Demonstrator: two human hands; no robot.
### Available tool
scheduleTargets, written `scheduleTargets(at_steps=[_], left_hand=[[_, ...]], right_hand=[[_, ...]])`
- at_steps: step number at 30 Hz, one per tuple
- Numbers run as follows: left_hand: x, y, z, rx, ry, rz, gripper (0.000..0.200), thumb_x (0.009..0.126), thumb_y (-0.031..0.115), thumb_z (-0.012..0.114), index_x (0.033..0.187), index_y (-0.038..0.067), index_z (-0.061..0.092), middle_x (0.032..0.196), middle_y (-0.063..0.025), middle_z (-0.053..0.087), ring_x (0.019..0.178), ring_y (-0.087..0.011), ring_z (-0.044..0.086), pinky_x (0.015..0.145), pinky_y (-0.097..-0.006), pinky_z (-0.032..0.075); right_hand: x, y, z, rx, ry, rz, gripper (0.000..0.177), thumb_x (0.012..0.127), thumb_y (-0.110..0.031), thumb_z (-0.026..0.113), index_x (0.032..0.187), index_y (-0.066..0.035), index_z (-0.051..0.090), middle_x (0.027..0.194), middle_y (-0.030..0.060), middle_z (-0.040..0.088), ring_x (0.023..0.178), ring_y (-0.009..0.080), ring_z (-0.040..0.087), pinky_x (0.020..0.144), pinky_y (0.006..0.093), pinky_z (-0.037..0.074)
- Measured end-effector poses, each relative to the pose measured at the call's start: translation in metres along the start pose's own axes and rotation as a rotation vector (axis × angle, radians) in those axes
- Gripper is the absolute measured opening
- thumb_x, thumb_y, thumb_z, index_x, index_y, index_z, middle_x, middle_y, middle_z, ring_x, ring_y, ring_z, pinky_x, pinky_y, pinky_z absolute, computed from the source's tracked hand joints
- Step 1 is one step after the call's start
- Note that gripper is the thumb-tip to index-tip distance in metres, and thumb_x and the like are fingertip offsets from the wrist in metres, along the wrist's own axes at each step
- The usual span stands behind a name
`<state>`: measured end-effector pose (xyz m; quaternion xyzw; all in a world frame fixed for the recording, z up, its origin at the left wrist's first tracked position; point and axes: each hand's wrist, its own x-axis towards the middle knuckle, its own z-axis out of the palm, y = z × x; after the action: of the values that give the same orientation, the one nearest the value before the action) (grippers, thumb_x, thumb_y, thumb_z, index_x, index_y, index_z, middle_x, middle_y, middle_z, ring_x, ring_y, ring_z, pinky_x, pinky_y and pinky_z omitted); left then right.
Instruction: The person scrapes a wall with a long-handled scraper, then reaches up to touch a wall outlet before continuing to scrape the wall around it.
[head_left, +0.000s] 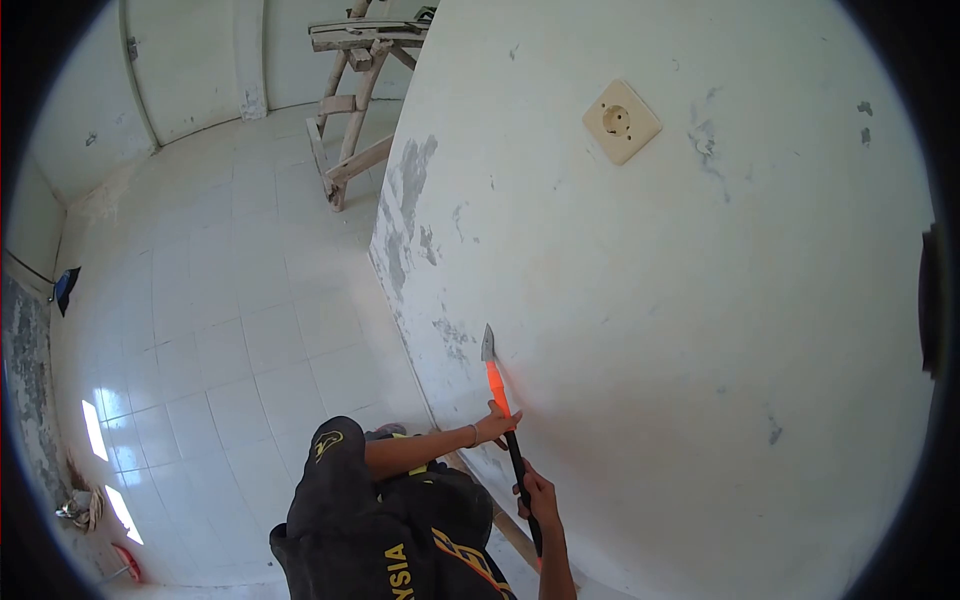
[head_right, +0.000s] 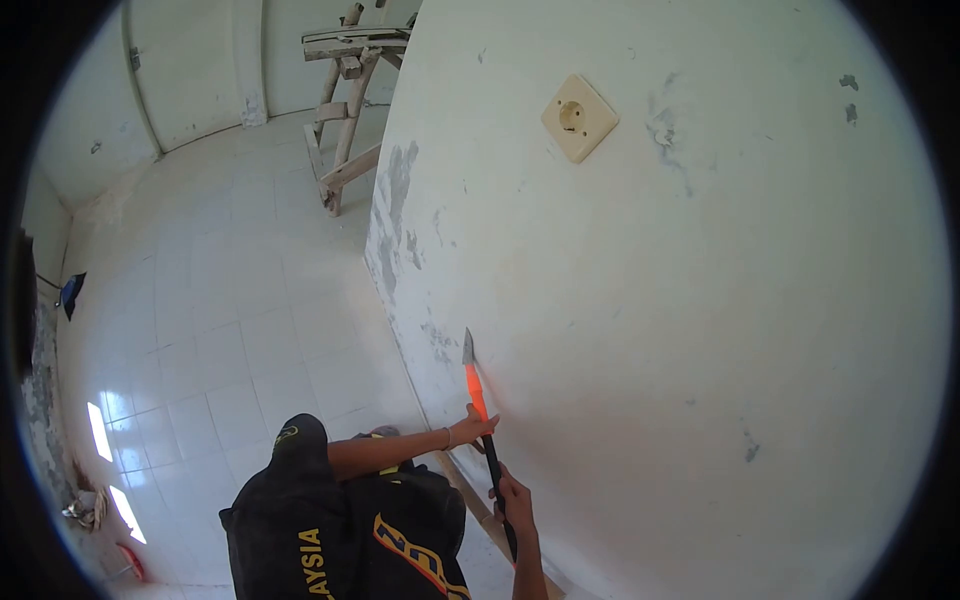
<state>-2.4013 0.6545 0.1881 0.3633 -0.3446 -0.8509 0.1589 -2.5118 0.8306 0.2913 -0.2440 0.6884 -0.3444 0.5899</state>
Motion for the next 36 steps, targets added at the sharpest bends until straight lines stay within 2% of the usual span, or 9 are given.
scheduleTargets(at_steps=[3, 6, 13, 18, 21, 25, 28, 32, 36], left_hand=[[0.05, -0.019, -0.032, -0.169, 0.124, 0.156, 0.055, 0.091, 0.039, 0.058, 0.102, 0.008, 0.014, 0.081, -0.01, 0.051, 0.057, -0.019, 0.061, 0.052, -0.0377, 0.06], [0.046, -0.014, -0.041, -0.156, 0.191, 0.128, 0.054, 0.091, 0.039, 0.058, 0.1, 0.01, 0.013, 0.08, -0.0096, 0.05, 0.052, -0.0176, 0.059, 0.052, -0.037, 0.059], [0.013, -0.005, -0.001, -0.077, -0.099, -0.084, 0.067, 0.089, 0.044, 0.06, 0.115, 0.003, 0.012, 0.099, -0.0174, 0.052, 0.088, -0.0248, 0.064, 0.068, -0.0443, 0.061], [-0.004, 0.001, 0.017, -0.106, -0.329, -0.156, 0.065, 0.088, 0.05, 0.058, 0.111, 0.005, 0.017, 0.106, -0.0177, 0.056, 0.094, -0.0258, 0.063, 0.072, -0.0473, 0.061], [0.0, 0.004, 0.011, -0.154, -0.262, -0.139, 0.06, 0.089, 0.049, 0.058, 0.107, 0.006, 0.02, 0.103, -0.0158, 0.057, 0.092, -0.0244, 0.064, 0.071, -0.0486, 0.06], [0.026, -0.021, -0.004, -0.216, -0.071, -0.156, 0.058, 0.089, 0.048, 0.059, 0.106, 0.008, 0.021, 0.099, -0.0145, 0.057, 0.088, -0.0231, 0.064, 0.069, -0.0509, 0.06], [0.016, -0.011, 0.003, -0.226, -0.062, -0.185, 0.06, 0.088, 0.046, 0.061, 0.109, 0.007, 0.021, 0.095, -0.0129, 0.057, 0.087, -0.0228, 0.064, 0.069, -0.0515, 0.06], [0.029, -0.013, -0.01, -0.301, -0.117, -0.191, 0.059, 0.087, 0.045, 0.063, 0.11, 0.006, 0.023, 0.095, -0.0128, 0.057, 0.086, -0.022, 0.064, 0.07, -0.0529, 0.059], [0.044, -0.017, -0.028, -0.289, 0.06, -0.169, 0.061, 0.085, 0.046, 0.065, 0.11, 0.007, 0.026, 0.093, -0.0115, 0.056, 0.084, -0.0223, 0.063, 0.07, -0.0537, 0.059]], right_hand=[[0.035, -0.018, 0.026, -0.054, 0.015, -0.027, 0.047, 0.1, -0.027, 0.046, 0.143, -0.011, 0.038, 0.072, 0.0033, 0.055, 0.037, 0.0094, 0.043, 0.034, 0.0253, 0.034], [0.041, -0.009, 0.045, -0.125, 0.036, -0.053, 0.045, 0.101, -0.025, 0.043, 0.143, -0.013, 0.038, 0.072, 0.0027, 0.055, 0.037, 0.0086, 0.041, 0.035, 0.0244, 0.034], [-0.057, 0.001, -0.025, -0.135, 0.051, 0.057, 0.05, 0.098, -0.017, 0.046, 0.146, -0.011, 0.032, 0.076, 0.005, 0.058, 0.041, 0.0079, 0.044, 0.039, 0.0231, 0.038], [-0.108, -0.022, -0.035, -0.354, 0.143, 0.108, 0.046, 0.096, -0.009, 0.046, 0.141, -0.01, 0.042, 0.074, 0.0039, 0.059, 0.044, 0.0071, 0.044, 0.041, 0.0231, 0.038], [-0.097, -0.037, -0.018, -0.658, 0.234, -0.067, 0.046, 0.093, -0.008, 0.047, 0.139, -0.01, 0.046, 0.071, 0.0037, 0.063, 0.05, 0.0096, 0.046, 0.052, 0.0258, 0.042], [-0.069, -0.051, 0.012, -0.803, 0.31, 0.01, 0.044, 0.092, -0.011, 0.048, 0.136, -0.009, 0.048, 0.074, 0.0094, 0.066, 0.061, 0.0162, 0.057, 0.069, 0.0298, 0.047], [-0.091, -0.06, 0.004, -0.794, 0.314, 0.033, 0.043, 0.092, -0.014, 0.046, 0.135, -0.014, 0.051, 0.078, 0.013, 0.068, 0.075, 0.0232, 0.067, 0.075, 0.0338, 0.049], [-0.073, -0.088, 0.027, -0.917, 0.338, 0.149, 0.043, 0.092, -0.017, 0.045, 0.134, -0.016, 0.051, 0.081, 0.0154, 0.068, 0.077, 0.0269, 0.067, 0.078, 0.0371, 0.05], [-0.051, -0.068, 0.039, -0.922, 0.39, 0.149, 0.042, 0.091, -0.02, 0.047, 0.133, -0.019, 0.052, 0.088, 0.0151, 0.069, 0.083, 0.0297, 0.067, 0.08, 0.0403, 0.049]])
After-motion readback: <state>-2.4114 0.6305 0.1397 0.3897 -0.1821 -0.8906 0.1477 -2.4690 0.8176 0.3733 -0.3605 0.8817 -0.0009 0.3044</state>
